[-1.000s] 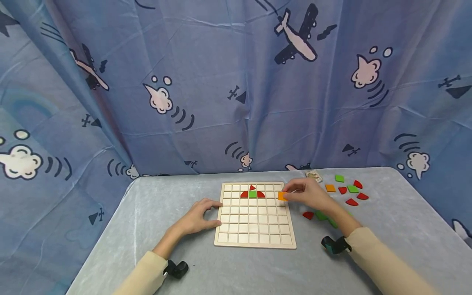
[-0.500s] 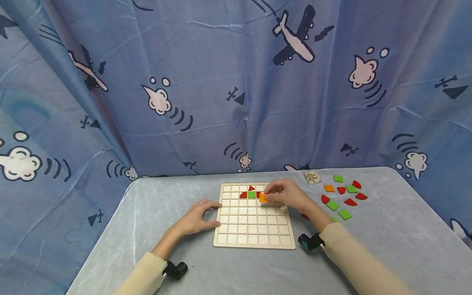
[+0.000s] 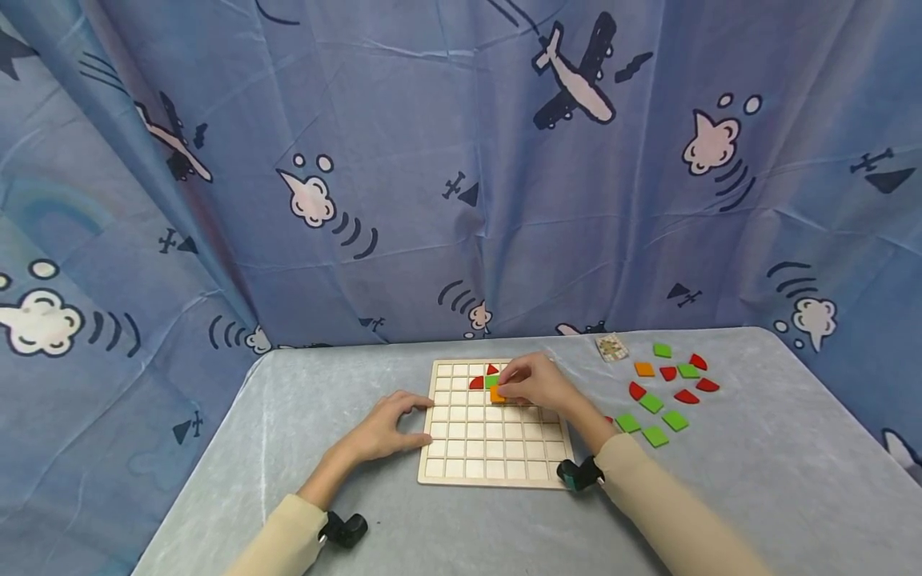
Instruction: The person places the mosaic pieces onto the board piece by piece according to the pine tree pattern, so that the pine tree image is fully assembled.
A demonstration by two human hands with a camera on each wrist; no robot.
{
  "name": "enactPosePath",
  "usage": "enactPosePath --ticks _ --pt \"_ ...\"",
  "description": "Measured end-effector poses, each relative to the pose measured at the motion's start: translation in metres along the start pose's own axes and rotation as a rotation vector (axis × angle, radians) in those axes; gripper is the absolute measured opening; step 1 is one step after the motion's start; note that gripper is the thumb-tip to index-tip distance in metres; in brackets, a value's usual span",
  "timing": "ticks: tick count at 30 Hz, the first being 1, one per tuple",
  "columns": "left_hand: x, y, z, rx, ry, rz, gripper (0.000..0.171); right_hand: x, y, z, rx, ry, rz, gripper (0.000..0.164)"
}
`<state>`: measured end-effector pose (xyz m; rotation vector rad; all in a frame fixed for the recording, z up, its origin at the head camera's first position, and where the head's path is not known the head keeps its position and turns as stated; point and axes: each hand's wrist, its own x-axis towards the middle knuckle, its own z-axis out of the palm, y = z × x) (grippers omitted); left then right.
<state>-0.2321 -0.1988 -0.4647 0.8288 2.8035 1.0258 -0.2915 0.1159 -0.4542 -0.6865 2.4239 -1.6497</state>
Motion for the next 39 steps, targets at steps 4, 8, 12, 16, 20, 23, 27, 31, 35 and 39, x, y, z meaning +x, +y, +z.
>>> enactPosePath --ticks 4,8,12,16,20,23,27,31,35,39 --pt "0.0 0.0 0.001 0.002 -0.002 0.002 0.053 0.001 -0.001 0.003 -0.035 0.002 -0.009 0.007" --pt "0.0 -0.002 0.002 0.005 -0.007 -0.006 0.053 0.002 -0.002 0.006 -0.057 0.001 -0.004 0.006" --pt "0.0 -0.003 0.002 0.002 -0.012 -0.016 0.054 0.003 -0.003 0.009 -0.073 0.008 0.009 0.004" --pt "0.0 -0.002 0.003 -0.002 -0.013 -0.024 0.054 0.003 -0.004 0.011 -0.098 0.024 0.013 0.005" --pt "0.0 -0.003 0.003 -0.003 -0.017 -0.027 0.054 0.004 -0.005 0.013 -0.134 0.041 0.039 0.005" --pt "0.0 -0.003 0.003 -0.002 -0.017 -0.026 0.055 0.005 -0.006 0.013 -0.152 0.04 0.066 0.005" --pt "0.0 -0.002 0.003 -0.003 -0.015 -0.027 0.055 0.005 -0.007 0.013 -0.158 0.037 0.084 0.005" --pt "0.001 -0.002 0.002 -0.008 -0.014 -0.027 0.054 0.005 -0.008 0.012 -0.173 0.04 0.094 0.006" --pt "0.001 -0.001 0.002 -0.004 -0.017 -0.032 0.054 0.006 -0.009 0.012 -0.181 0.037 0.109 0.005" --pt "0.001 -0.001 0.002 -0.003 -0.017 -0.033 0.054 0.007 -0.009 0.011 -0.18 0.029 0.121 0.004"
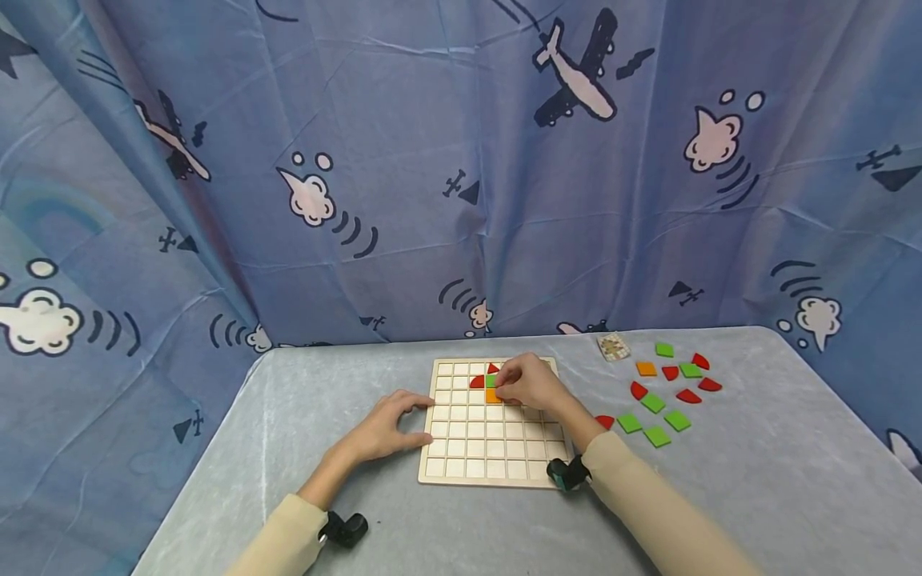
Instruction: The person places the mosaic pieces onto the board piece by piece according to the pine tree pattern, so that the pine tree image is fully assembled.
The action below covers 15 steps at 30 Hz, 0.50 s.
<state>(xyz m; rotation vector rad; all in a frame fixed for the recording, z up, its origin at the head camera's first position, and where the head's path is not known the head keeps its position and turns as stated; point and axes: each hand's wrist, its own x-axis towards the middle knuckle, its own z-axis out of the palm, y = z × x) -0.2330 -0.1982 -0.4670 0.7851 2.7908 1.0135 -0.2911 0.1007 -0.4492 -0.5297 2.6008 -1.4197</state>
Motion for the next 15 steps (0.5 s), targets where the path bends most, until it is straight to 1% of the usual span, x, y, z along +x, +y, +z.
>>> enactPosePath --ticks 3,7,11,15 --pt "0.0 0.0 0.0 0.0 0.002 0.001 0.054 0.0 0.001 -0.001 0.038 -0.01 0.0 0.004" --pt "0.0 0.0 0.0 0.004 0.004 0.003 0.054 0.001 0.003 -0.007 0.084 -0.006 -0.026 0.005" --pt "0.001 -0.001 0.001 0.007 0.004 0.008 0.055 0.005 0.006 -0.013 0.071 0.03 -0.054 0.005" --pt "0.001 -0.001 0.001 0.005 0.002 0.009 0.054 0.012 0.006 -0.018 0.073 0.035 -0.045 0.009"
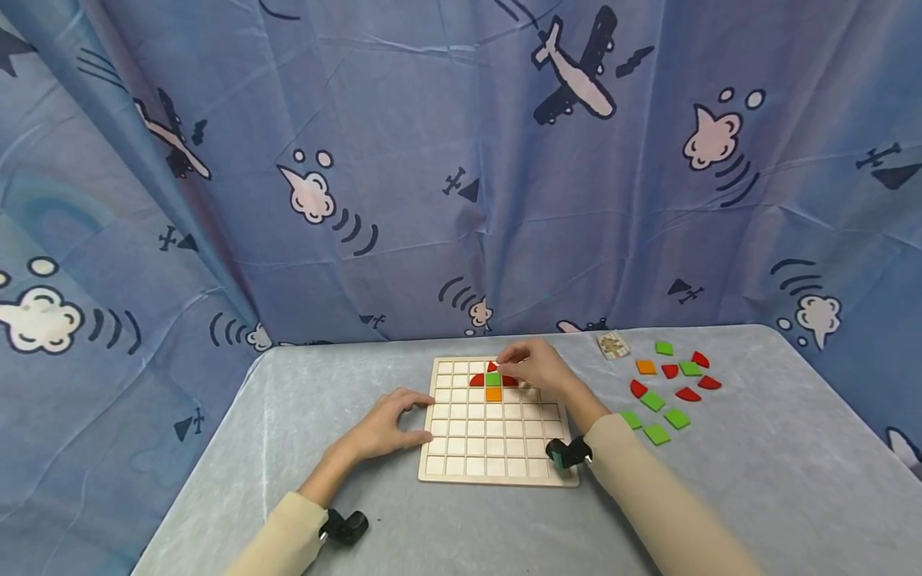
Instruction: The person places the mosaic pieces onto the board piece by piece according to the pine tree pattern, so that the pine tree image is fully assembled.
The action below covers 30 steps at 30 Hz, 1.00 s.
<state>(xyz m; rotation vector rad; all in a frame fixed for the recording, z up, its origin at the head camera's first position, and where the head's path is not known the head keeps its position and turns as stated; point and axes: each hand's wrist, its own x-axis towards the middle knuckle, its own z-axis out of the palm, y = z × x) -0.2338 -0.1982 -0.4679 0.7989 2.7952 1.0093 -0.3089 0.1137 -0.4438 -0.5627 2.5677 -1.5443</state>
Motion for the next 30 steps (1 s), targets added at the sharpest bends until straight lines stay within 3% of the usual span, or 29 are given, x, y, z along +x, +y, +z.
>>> enactPosePath --ticks 7,14,21,30 --pt "0.001 -0.001 0.001 0.003 -0.001 0.005 0.054 0.021 0.002 -0.002 -0.001 -0.051 0.052 0.014" --pt "0.001 0.001 0.0 0.005 0.007 0.015 0.054 0.036 0.008 -0.004 -0.056 -0.119 0.018 0.014" --pt "0.001 0.001 0.0 0.005 -0.008 0.009 0.054 0.041 0.012 -0.006 -0.084 -0.175 -0.003 0.011" --pt "0.0 0.001 -0.001 -0.005 -0.006 0.002 0.054 0.043 0.009 0.0 -0.126 -0.166 -0.001 0.011"
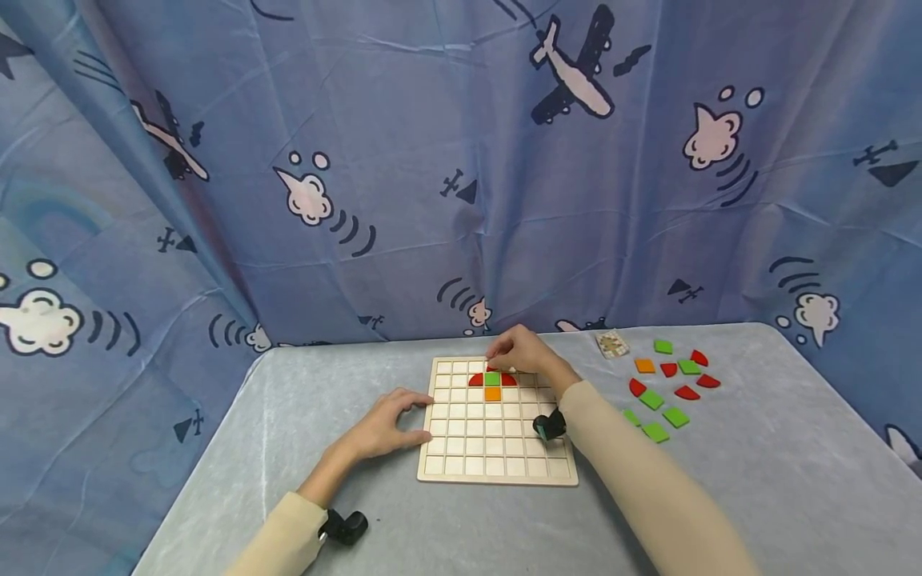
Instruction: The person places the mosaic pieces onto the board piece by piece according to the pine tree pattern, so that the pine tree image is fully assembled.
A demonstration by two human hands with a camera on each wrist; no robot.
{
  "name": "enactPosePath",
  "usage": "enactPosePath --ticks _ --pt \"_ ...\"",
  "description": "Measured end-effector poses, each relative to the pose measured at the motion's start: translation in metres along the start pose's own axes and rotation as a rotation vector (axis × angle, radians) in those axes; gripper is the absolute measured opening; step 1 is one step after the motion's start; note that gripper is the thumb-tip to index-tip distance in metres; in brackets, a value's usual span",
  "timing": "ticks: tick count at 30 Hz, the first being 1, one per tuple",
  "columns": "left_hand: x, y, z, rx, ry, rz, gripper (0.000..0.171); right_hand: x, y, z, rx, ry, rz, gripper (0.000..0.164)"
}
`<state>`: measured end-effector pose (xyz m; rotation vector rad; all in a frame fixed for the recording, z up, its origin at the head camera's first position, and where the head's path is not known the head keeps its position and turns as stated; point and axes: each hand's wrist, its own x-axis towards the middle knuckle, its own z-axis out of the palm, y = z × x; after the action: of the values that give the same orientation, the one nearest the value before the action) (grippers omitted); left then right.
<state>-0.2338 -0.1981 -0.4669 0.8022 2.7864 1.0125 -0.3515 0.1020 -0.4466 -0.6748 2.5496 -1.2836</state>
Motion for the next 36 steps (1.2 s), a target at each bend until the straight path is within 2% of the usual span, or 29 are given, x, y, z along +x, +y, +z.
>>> enactPosePath --ticks 5,12,18,26,36 --pt "-0.0004 -0.0005 0.0001 0.007 0.003 -0.005 0.054 -0.0012 -0.0027 0.0011 -0.008 -0.002 0.007 0.004" --pt "-0.0008 0.0001 0.0005 0.008 0.008 -0.007 0.054 -0.0009 -0.0036 0.0017 -0.018 -0.002 -0.011 0.005" --pt "-0.0009 -0.0011 0.0011 0.009 0.01 -0.005 0.054 0.0006 -0.0029 0.0029 -0.01 -0.002 0.009 0.006" --pt "-0.001 -0.0012 0.0016 0.012 0.014 -0.003 0.054 0.0013 -0.0015 0.0054 -0.016 0.02 -0.002 0.004" --pt "-0.0014 -0.0006 0.0013 0.009 0.011 -0.008 0.054 0.0019 -0.0024 0.0076 -0.019 0.051 0.025 0.004"
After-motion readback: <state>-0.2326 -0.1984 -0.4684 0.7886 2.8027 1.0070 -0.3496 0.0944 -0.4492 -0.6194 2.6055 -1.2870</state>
